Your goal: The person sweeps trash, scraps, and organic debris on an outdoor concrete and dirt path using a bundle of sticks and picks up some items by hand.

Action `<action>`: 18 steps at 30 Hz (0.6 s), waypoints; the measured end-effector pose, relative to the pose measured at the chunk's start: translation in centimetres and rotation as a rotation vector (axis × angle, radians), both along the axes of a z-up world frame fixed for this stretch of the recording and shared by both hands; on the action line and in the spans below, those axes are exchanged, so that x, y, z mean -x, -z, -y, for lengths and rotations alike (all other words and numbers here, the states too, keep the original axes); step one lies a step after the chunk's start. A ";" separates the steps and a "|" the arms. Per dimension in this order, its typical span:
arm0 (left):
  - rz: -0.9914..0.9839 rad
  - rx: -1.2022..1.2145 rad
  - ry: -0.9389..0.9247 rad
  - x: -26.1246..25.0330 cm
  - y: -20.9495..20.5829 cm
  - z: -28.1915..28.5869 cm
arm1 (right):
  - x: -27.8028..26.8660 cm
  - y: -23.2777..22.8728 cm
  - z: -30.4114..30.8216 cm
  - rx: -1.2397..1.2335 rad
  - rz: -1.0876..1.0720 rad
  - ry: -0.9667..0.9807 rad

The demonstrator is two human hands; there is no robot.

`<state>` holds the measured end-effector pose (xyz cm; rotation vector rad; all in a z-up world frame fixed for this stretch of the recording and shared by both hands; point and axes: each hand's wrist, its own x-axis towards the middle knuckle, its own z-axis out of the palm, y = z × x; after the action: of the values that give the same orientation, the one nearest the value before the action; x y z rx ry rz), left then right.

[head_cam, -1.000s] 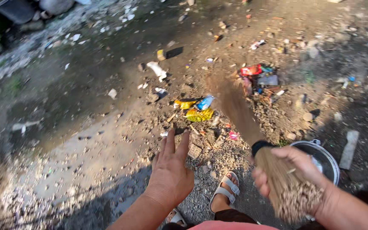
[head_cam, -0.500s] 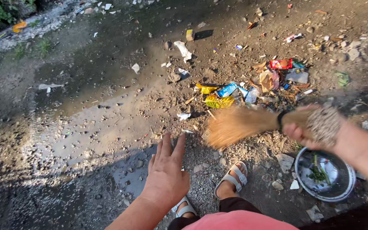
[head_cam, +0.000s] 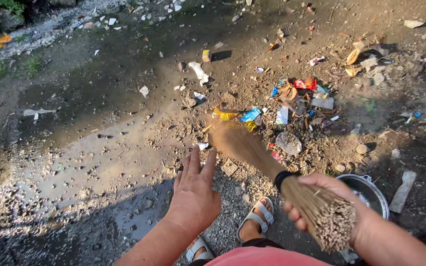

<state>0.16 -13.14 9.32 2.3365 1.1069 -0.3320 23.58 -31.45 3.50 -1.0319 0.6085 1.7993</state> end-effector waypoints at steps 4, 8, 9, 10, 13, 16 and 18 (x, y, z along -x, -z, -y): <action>0.020 -0.035 0.017 -2.3 -0.3 -0.7 | -1.3 1.9 0.3 0.100 -0.271 -0.021; 0.057 -0.044 0.019 -2.8 -0.6 -0.7 | -11.6 4.4 0.2 0.040 -0.081 -0.066; 0.055 -0.050 0.015 -2.9 -0.6 -0.8 | -14.2 4.3 0.0 0.176 0.163 -0.005; 0.055 -0.051 0.012 -2.8 -0.6 -0.8 | -15.8 4.0 0.2 0.176 0.164 -0.008; 0.039 -0.012 -0.021 -2.0 -0.7 -0.7 | -17.0 2.2 0.7 0.161 0.478 -0.045; 0.049 -0.006 -0.056 -1.4 -0.7 -0.6 | -12.1 2.0 1.2 0.315 0.668 -0.042; 0.016 -0.015 -0.031 -1.2 -0.4 -0.3 | -9.7 1.9 1.9 0.274 0.620 -0.123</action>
<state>1.32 -12.80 9.69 2.3288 1.1400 -0.2939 33.31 -33.36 1.64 -1.7510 0.4119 1.4010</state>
